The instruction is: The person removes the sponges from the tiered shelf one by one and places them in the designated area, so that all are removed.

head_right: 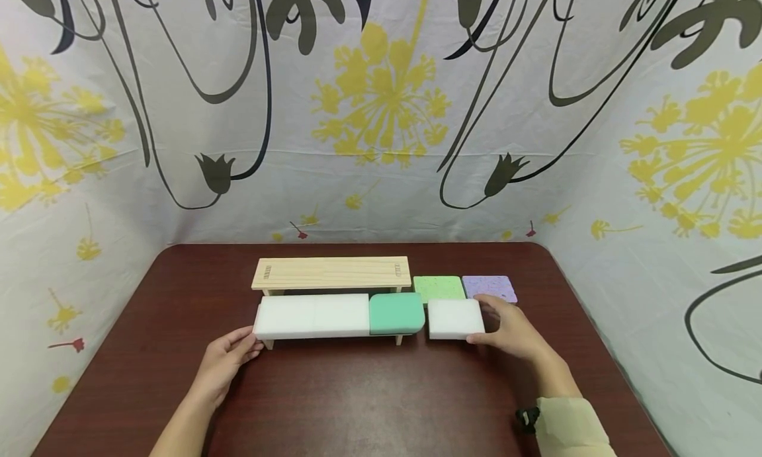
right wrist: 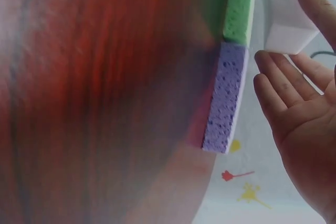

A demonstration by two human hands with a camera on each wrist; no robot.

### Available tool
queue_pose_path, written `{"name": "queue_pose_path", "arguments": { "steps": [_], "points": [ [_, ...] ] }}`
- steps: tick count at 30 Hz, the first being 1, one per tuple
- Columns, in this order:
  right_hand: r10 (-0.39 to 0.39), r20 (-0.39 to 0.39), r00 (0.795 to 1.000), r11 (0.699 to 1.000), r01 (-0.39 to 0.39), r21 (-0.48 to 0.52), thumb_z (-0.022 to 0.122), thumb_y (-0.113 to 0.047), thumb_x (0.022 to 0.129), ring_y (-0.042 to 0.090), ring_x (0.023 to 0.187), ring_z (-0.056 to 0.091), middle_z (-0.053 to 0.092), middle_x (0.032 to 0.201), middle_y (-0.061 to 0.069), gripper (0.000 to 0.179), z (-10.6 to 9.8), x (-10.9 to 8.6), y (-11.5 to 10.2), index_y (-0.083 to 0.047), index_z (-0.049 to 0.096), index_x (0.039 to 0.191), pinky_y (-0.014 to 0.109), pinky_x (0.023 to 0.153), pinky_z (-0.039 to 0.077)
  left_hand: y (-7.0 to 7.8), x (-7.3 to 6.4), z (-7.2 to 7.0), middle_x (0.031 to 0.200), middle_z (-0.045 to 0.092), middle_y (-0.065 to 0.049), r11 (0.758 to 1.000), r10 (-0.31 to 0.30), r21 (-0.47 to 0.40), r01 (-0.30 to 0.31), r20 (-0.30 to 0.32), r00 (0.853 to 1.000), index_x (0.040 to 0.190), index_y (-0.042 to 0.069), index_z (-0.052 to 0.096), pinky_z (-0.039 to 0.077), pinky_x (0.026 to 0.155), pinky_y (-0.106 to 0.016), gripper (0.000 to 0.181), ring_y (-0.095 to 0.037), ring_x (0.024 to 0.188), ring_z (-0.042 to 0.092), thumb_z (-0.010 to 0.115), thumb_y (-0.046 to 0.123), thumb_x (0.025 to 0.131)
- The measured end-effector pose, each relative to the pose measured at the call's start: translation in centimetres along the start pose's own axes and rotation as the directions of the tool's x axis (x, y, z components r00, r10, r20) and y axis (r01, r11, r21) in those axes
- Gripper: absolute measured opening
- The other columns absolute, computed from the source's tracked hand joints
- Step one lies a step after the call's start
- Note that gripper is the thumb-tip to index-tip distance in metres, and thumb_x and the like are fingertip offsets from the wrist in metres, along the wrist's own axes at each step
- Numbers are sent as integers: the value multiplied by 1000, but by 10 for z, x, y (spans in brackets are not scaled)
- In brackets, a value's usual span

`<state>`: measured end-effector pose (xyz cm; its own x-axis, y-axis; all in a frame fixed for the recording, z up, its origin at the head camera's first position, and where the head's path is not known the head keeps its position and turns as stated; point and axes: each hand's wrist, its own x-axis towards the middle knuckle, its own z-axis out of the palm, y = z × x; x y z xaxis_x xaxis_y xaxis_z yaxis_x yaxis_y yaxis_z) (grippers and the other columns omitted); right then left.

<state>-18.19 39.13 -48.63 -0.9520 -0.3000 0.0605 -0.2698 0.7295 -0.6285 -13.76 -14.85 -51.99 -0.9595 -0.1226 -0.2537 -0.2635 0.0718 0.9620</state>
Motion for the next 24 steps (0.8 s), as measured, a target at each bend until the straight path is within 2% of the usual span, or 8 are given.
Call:
{"name": "queue_pose_path", "arguments": {
  "steps": [9, 13, 18, 24],
  "points": [
    [-40, 44, 998, 999, 41, -18, 94, -28, 71, 43, 117, 61, 59, 133, 27, 88, 17, 7, 1, 11, 51, 138, 58, 97, 51, -1, 1, 0, 116, 68, -22, 1000, 1, -10, -1, -4, 1000, 136, -12, 54, 58, 83, -21, 35, -17, 98, 67, 54, 5, 104],
    [-19, 54, 998, 999, 21, -26, 93, -29, 73, 41, 111, 64, 60, 130, 28, 90, 19, 8, 1, 12, 48, 139, 56, 92, 55, -1, 0, 0, 117, 67, -22, 1000, 0, -8, 0, -3, 1000, 136, -12, 54, 58, 84, -22, 36, -17, 98, 68, 54, 5, 105],
    [0, 51, 999, 999, 3, -46, 93, -30, 74, 34, 104, 66, 62, 127, 24, 94, 20, 10, 2, 9, 45, 144, 47, 84, 60, -1, -1, 0, 121, 66, -23, 1000, 4, -4, -4, 1, 1000, 137, -11, 54, 58, 85, -22, 36, -18, 101, 67, 54, 7, 105],
    [-11, 47, 999, 998, 14, -66, 93, -33, 74, 35, 106, 66, 58, 133, 26, 94, 21, 11, 1, 8, 45, 144, 49, 85, 59, -1, -1, 0, 121, 66, -23, 1000, 6, 2, -6, 2, 1000, 138, -10, 54, 58, 85, -22, 37, -18, 101, 67, 54, 8, 105]
  ]
}}
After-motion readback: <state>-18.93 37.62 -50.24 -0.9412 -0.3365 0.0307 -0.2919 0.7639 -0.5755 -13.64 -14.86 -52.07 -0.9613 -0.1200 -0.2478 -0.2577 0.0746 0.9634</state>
